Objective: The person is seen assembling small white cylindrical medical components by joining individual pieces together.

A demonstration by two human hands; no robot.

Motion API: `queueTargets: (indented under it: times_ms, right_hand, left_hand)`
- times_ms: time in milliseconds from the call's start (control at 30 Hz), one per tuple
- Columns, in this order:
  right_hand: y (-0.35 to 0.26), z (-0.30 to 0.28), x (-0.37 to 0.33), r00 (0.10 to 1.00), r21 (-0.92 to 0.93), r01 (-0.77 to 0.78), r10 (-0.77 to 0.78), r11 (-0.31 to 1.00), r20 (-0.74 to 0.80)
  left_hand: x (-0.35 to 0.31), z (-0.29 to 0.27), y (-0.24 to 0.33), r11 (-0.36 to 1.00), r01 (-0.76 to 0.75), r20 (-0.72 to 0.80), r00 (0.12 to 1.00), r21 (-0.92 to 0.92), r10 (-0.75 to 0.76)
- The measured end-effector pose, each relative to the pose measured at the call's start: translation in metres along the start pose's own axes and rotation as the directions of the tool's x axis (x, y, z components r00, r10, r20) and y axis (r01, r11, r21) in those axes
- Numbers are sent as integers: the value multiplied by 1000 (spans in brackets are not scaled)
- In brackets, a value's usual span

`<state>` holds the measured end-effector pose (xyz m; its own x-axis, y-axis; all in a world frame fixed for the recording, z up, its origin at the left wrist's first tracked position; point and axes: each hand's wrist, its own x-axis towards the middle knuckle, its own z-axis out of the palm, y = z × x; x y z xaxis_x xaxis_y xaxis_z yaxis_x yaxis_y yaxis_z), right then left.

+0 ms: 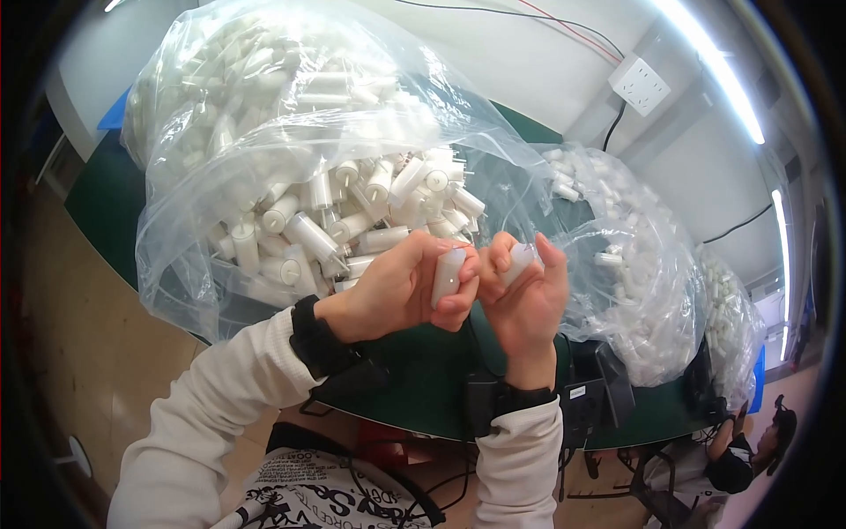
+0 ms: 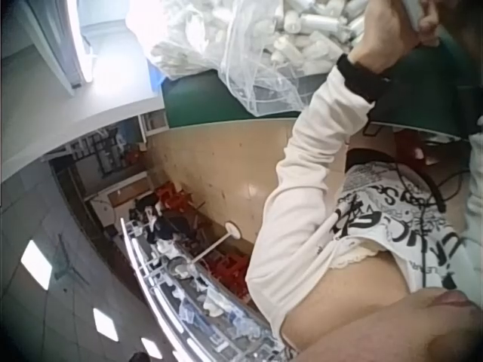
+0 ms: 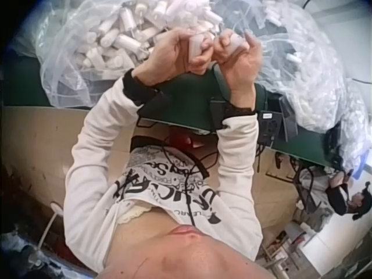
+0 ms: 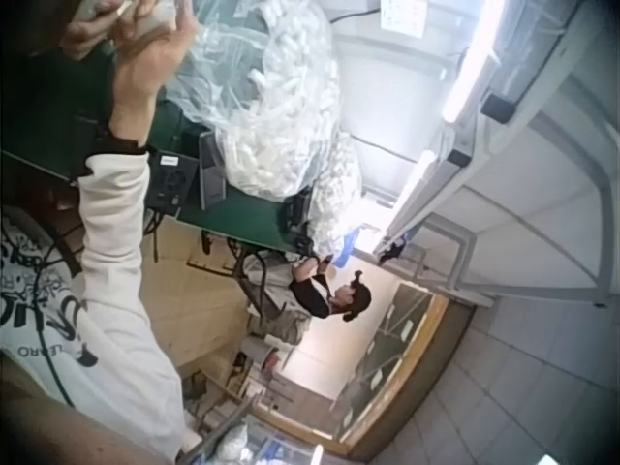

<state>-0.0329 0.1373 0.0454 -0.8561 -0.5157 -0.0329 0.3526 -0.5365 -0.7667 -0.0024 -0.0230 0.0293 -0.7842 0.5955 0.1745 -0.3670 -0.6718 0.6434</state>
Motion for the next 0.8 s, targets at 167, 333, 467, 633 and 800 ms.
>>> queueTargets:
  times_ms: [167,333,467,633,800]
  right_hand:
    - [2,-9,1,997,-45,62,-61,997,40]
    - [4,-4,1,998,-20,59,-58,998,29]
    - [7,-9,3,994,-94,98,-93,991,66]
    - [7,-10,5,992,-112,111,-104,987,65]
    - [5,9,-2,983,-228,159,-176,961,-52]
  left_hand:
    - [0,8,0,1000,17,-16,1000,18,-17]
    - [1,13,3,999,-18,-92,996,38,21]
    - [3,0,-1,999,-32,48,998,16,31]
    - [3,-7,-4,996,-29,138,990,-82,40]
    - [4,4,1,969,-100,-43,995,-227,92]
